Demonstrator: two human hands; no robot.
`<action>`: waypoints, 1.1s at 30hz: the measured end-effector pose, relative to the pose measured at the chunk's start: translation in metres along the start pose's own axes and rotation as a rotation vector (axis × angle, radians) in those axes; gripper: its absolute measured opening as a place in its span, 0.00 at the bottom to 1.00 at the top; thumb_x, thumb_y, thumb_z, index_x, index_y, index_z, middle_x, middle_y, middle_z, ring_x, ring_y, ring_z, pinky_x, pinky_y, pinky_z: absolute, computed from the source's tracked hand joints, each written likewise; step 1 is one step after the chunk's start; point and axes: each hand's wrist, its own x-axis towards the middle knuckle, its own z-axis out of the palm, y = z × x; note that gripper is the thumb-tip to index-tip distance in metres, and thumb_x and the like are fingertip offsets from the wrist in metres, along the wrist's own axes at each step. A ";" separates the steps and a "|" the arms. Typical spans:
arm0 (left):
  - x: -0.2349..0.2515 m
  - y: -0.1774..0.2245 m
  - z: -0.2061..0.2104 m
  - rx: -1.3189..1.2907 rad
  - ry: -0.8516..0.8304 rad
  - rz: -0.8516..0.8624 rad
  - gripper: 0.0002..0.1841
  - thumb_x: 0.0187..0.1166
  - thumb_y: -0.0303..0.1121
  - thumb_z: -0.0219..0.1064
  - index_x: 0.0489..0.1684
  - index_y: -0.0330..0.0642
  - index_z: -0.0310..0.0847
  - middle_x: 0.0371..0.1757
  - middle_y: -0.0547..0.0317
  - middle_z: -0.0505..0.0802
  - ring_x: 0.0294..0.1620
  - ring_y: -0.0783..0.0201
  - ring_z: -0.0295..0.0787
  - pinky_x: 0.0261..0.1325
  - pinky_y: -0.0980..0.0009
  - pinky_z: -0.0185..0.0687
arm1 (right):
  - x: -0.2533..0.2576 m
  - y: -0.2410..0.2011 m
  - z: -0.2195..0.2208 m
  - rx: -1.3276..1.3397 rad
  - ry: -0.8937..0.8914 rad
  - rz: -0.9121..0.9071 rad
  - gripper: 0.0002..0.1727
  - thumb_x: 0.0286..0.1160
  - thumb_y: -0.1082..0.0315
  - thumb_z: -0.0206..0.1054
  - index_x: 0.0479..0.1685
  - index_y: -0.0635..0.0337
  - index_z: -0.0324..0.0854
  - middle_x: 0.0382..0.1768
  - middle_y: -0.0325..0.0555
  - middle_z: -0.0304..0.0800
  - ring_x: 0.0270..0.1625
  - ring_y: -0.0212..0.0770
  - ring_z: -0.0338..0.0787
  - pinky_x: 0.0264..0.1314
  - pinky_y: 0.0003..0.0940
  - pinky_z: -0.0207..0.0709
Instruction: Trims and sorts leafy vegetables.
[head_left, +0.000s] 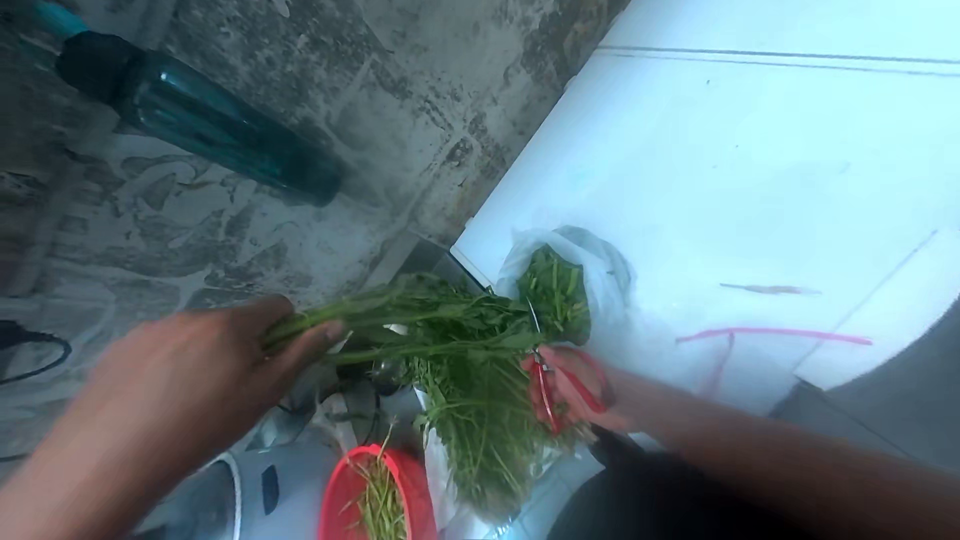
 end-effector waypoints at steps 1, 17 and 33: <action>0.003 -0.002 -0.011 -0.007 -0.040 0.003 0.29 0.71 0.74 0.59 0.22 0.57 0.79 0.12 0.66 0.75 0.15 0.60 0.76 0.17 0.52 0.68 | -0.007 -0.006 0.012 -0.036 0.057 -0.004 0.29 0.92 0.43 0.40 0.72 0.55 0.69 0.42 0.44 0.85 0.45 0.43 0.90 0.49 0.42 0.87; 0.050 -0.015 -0.083 0.107 -0.284 0.058 0.28 0.69 0.63 0.74 0.26 0.45 0.78 0.19 0.57 0.81 0.24 0.56 0.83 0.30 0.52 0.77 | -0.012 0.040 -0.022 -0.147 -0.191 0.058 0.40 0.69 0.29 0.66 0.73 0.47 0.69 0.44 0.40 0.89 0.46 0.39 0.92 0.50 0.39 0.87; 0.057 0.043 -0.046 0.304 0.097 0.241 0.26 0.71 0.62 0.69 0.16 0.51 0.74 0.14 0.58 0.76 0.17 0.50 0.79 0.17 0.48 0.67 | -0.023 0.034 -0.011 -0.032 -0.394 -0.161 0.51 0.56 0.23 0.71 0.77 0.46 0.68 0.55 0.42 0.91 0.56 0.43 0.92 0.55 0.42 0.88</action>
